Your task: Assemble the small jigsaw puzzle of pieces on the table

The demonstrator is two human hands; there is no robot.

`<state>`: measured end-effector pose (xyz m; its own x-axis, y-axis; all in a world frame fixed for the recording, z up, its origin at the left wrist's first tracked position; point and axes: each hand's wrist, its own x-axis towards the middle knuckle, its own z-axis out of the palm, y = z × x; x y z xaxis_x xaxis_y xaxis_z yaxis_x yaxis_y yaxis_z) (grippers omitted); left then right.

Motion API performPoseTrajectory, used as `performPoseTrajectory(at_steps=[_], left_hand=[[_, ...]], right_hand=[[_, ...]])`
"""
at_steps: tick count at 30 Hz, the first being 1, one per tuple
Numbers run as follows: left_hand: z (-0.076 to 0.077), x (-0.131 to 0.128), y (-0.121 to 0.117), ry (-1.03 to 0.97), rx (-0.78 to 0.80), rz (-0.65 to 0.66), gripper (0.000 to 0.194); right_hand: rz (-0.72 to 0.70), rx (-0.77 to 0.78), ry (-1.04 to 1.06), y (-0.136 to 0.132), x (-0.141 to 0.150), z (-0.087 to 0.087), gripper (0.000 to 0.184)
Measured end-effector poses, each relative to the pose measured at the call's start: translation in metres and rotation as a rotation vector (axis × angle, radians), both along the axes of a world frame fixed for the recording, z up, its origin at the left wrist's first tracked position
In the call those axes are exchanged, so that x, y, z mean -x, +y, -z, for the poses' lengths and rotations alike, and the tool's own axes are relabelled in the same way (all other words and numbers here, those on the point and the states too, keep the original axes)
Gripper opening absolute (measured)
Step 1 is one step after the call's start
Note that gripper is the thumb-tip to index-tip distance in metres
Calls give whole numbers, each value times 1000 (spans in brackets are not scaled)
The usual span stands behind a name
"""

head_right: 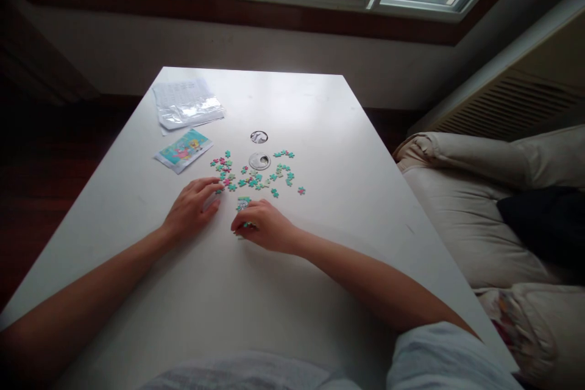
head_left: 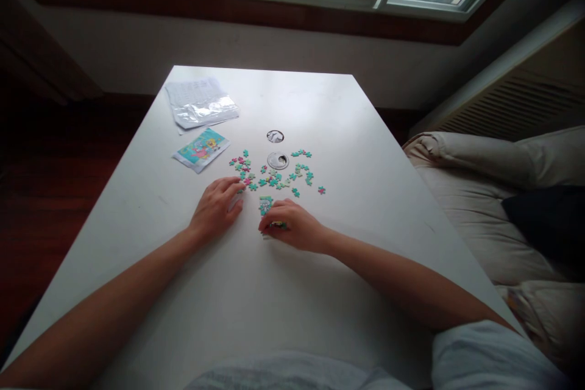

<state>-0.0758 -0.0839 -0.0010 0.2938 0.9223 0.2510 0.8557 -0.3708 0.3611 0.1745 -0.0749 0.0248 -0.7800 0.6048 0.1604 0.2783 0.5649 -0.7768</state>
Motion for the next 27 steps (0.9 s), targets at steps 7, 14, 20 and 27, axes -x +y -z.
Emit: performPoseTrajectory(at_steps=[7,14,20,27], left_hand=[[3,4,1,-1,7,2,33],[3,5,1,-15,14,0,33],[3,4,0,-9,12,-1,33],[-2,3,-1,1,-8,2,30]], right_hand=[[-96,-76,-3,2,14,8,7],[-90,-66,-45,4,16,10,6],[-63,-147,-96,3,17,20,6],[25,-250,-133,8,10,18,15]])
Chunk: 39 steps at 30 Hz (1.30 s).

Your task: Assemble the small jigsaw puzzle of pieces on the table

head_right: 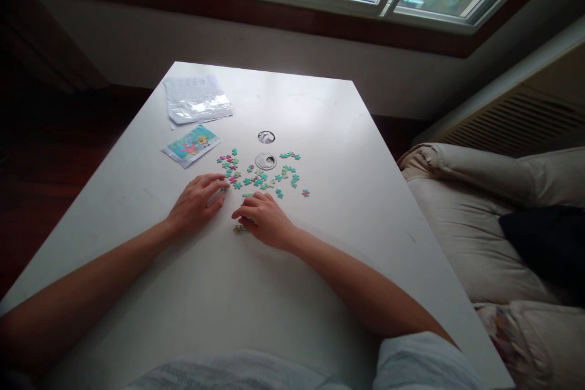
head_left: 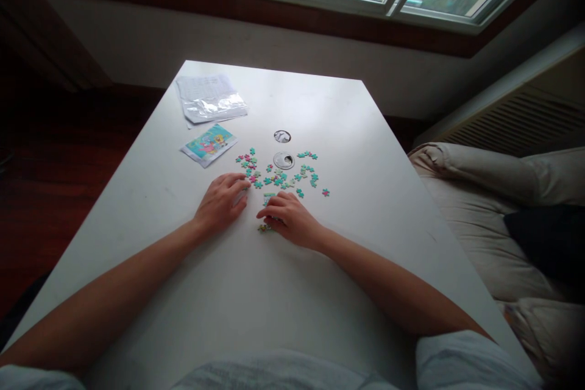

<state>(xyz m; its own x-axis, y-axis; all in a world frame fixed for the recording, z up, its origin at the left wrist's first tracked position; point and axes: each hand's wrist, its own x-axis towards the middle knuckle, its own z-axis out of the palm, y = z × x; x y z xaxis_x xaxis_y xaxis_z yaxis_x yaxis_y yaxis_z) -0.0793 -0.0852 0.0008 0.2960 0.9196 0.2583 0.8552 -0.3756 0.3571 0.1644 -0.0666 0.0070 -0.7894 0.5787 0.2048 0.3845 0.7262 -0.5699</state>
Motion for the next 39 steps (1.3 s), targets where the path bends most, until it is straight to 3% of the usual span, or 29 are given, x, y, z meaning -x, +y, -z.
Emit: performPoseTrajectory(at_steps=[3,8,15,24,32,39], left_hand=[[-8,-5,-5,39,-6,20,21],[-21,-22,-23,190,83,213,17],[-23,-35,-35,214,119,288,4],[-11,-37,-33,147,132,317,5],[-11,-44,-37,118,130,249,5],[-10,-47,-39,149,90,266,7]], right_hand=[[59,2,25,7,-12,-3,16],[179,-15,72,16,-28,-1,10],[128,-77,62,15,-27,12,7],[99,-153,50,14,-24,19,7],[107,-210,4,12,-22,22,9],[141,-271,-37,6,-17,20,12]])
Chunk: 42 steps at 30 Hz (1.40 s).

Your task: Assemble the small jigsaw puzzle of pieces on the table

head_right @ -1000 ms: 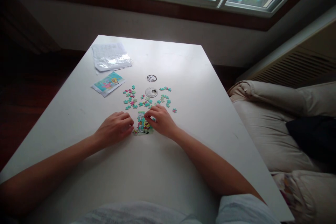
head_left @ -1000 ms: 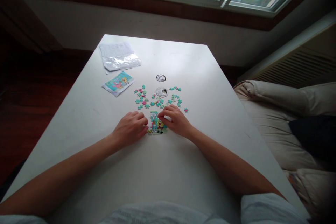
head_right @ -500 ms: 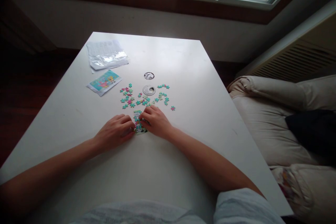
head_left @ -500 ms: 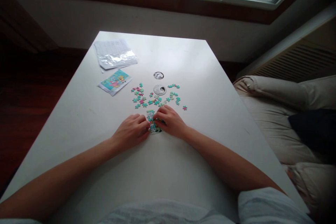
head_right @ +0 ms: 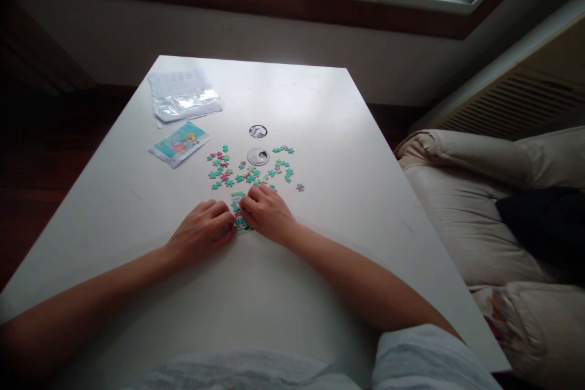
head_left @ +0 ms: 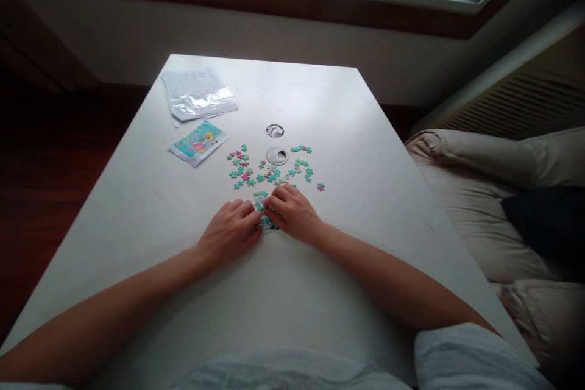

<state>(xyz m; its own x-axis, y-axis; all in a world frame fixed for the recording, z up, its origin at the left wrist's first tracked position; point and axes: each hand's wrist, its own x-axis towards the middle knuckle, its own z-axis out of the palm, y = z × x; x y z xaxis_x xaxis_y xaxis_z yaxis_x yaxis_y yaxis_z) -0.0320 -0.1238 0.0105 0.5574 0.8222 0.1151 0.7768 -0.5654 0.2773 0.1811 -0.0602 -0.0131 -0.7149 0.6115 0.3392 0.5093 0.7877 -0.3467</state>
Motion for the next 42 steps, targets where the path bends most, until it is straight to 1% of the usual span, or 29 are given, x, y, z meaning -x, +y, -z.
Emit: performPoseTrajectory(at_steps=[3,6,11,14,17,22,26,33,37,42], left_hand=[[-2,3,2,-12,-28,10,10],[-8,12,8,-16,-66,31,16],[-18,29,22,-24,-59,226,18],[-18,32,25,24,-61,335,18],[-17,30,25,81,-59,387,18],[-18,27,24,124,-54,401,16],[-20,27,21,118,-45,389,15],[-14,27,20,95,-19,402,18],[-11,27,20,83,-36,416,20],[-10,24,19,73,-62,401,21]], right_hand=[[16,-11,-13,-2,1,-1,13],[33,-10,-17,-2,0,-1,14],[30,14,3,0,-3,0,12],[17,26,8,3,-5,1,12],[7,38,17,4,-6,1,12],[0,56,24,5,-6,0,9],[1,68,32,5,-6,-2,9],[5,60,39,4,-5,-3,13],[14,52,43,5,-5,-4,16],[23,60,56,9,-8,-1,16]])
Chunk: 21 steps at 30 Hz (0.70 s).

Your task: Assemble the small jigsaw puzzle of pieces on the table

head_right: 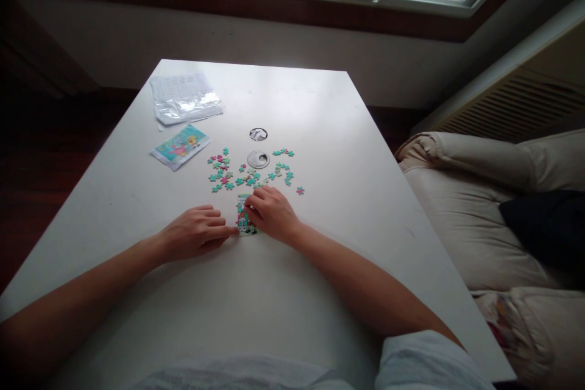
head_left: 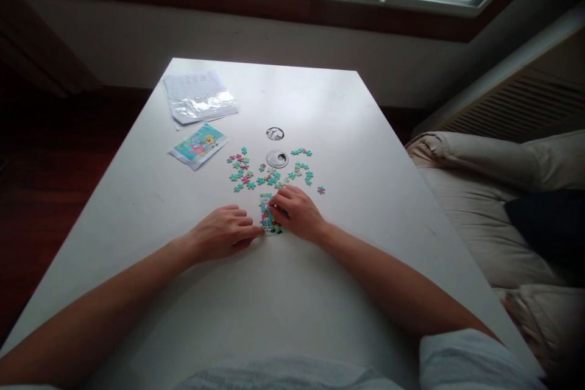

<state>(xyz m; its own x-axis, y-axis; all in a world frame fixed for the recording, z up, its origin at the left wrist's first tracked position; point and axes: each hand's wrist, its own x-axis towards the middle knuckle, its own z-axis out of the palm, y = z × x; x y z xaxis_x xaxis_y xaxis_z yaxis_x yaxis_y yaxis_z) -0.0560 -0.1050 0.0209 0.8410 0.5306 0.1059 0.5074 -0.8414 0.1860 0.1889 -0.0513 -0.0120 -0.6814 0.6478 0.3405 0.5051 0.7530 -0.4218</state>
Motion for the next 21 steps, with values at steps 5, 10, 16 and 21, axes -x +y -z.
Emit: performPoseTrajectory(at_steps=[5,10,16,21], left_hand=[[0,-7,-11,41,-38,-79,18],[-4,-16,-25,67,-106,-126,17],[0,-23,-33,27,-163,-81,19],[2,-24,-34,38,-155,-99,19]], right_hand=[[49,27,22,4,-1,1,14],[65,45,36,5,0,1,13],[68,52,42,4,1,1,14],[70,84,67,7,1,-1,12]])
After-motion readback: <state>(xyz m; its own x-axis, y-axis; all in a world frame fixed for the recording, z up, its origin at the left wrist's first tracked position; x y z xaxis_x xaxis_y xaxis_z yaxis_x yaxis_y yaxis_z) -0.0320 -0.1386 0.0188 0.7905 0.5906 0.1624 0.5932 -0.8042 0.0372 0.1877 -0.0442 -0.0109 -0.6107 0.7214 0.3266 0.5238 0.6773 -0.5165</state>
